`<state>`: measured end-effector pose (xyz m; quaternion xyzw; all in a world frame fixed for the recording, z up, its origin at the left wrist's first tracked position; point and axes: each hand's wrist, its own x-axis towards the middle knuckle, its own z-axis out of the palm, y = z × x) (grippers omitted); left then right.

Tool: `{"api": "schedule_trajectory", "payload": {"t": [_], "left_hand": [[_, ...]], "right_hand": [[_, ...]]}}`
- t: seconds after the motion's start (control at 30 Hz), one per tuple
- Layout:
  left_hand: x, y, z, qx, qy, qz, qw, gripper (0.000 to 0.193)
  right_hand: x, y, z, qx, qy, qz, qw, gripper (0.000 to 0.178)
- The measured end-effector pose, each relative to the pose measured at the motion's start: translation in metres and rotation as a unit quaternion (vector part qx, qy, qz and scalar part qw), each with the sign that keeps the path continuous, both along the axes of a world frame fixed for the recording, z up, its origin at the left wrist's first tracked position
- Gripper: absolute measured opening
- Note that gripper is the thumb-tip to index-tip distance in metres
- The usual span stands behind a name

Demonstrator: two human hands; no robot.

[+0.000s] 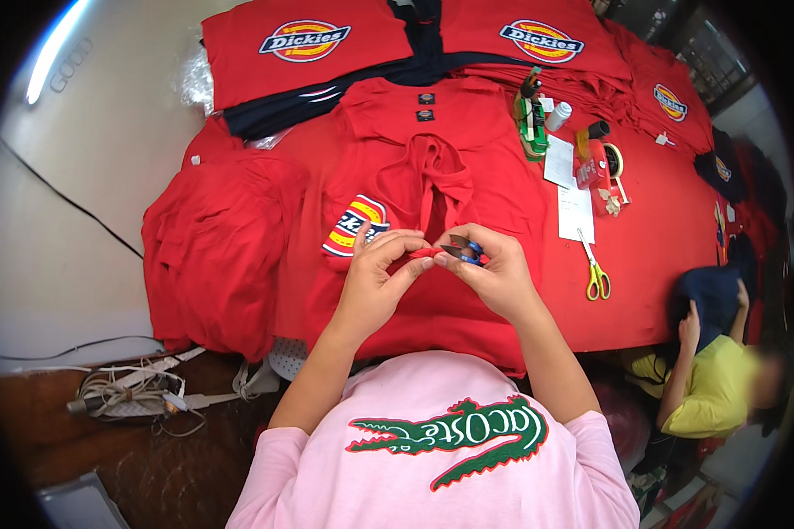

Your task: The person folds red shirts by hand at a table, using a thread nipper to trim loose threads and stacking the finished shirts.

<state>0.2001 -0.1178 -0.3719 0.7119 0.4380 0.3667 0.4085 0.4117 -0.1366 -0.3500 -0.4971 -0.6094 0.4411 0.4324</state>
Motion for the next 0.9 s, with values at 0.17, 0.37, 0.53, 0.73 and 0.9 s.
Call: {"api": "schedule_trajectory", "payload": {"t": [0.17, 0.37, 0.53, 0.73, 0.9], "left_hand": [[-0.003, -0.018, -0.007, -0.252, -0.252, -0.023, 0.934, 0.016], [0.007, -0.026, -0.005, -0.238, -0.249, -0.001, 0.939, 0.013], [0.016, -0.024, -0.005, -0.199, -0.179, -0.029, 0.963, 0.012], [0.024, -0.023, -0.003, -0.173, -0.128, -0.059, 0.975, 0.011], [0.025, -0.023, 0.003, -0.070, -0.049, -0.064, 0.994, 0.014]], "right_hand": [[0.000, -0.013, -0.015, 0.116, -0.088, -0.016, 0.989, 0.022], [0.012, -0.035, -0.006, 0.037, -0.007, -0.083, 0.996, 0.026], [0.027, -0.043, 0.004, 0.143, -0.173, -0.065, 0.972, 0.024], [0.039, -0.045, 0.007, 0.188, -0.250, -0.058, 0.948, 0.023], [0.040, -0.051, 0.006, 0.111, -0.201, -0.054, 0.972, 0.021]]}}
